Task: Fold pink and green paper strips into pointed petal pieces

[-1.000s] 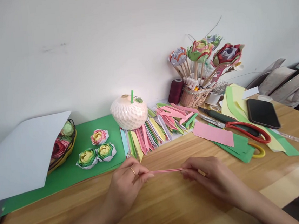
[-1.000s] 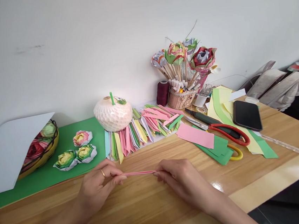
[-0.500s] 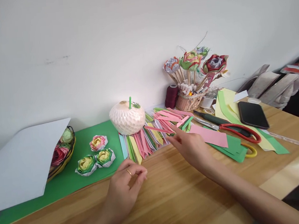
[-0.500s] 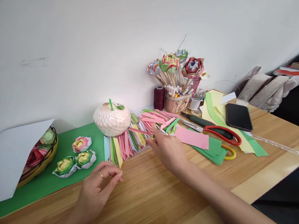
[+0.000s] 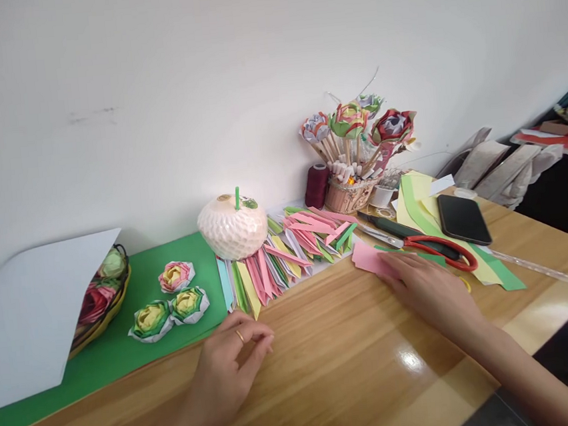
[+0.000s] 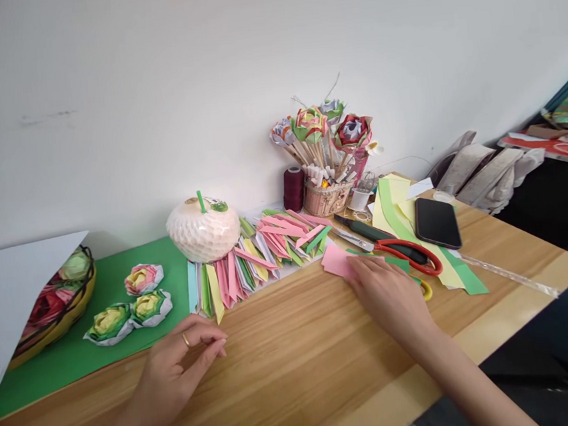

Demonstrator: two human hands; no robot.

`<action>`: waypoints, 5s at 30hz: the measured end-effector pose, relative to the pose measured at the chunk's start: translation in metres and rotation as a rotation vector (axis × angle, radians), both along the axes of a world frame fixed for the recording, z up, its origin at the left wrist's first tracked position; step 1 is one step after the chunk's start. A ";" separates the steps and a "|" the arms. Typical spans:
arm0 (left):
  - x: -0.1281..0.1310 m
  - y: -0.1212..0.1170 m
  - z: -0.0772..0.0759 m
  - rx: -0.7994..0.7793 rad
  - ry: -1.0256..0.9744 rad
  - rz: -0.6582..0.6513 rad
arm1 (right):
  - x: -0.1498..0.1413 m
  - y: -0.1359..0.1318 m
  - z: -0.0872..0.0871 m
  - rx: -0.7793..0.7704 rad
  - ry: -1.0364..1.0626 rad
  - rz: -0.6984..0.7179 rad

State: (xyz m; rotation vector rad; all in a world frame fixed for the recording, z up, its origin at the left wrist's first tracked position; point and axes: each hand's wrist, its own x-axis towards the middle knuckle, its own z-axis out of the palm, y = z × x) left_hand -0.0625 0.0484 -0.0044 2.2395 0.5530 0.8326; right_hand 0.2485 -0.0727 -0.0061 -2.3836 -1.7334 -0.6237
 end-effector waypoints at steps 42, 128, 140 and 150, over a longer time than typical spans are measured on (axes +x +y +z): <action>-0.003 -0.002 -0.011 0.163 -0.065 -0.144 | -0.035 -0.006 0.028 0.603 0.188 0.093; -0.002 -0.012 -0.006 0.096 0.281 0.065 | -0.114 0.003 -0.002 0.079 0.591 0.414; 0.004 -0.014 -0.007 0.147 0.335 0.170 | -0.118 0.001 -0.014 0.047 0.563 0.296; -0.004 -0.013 -0.012 0.073 0.420 0.088 | -0.117 0.000 -0.018 -0.006 0.654 0.189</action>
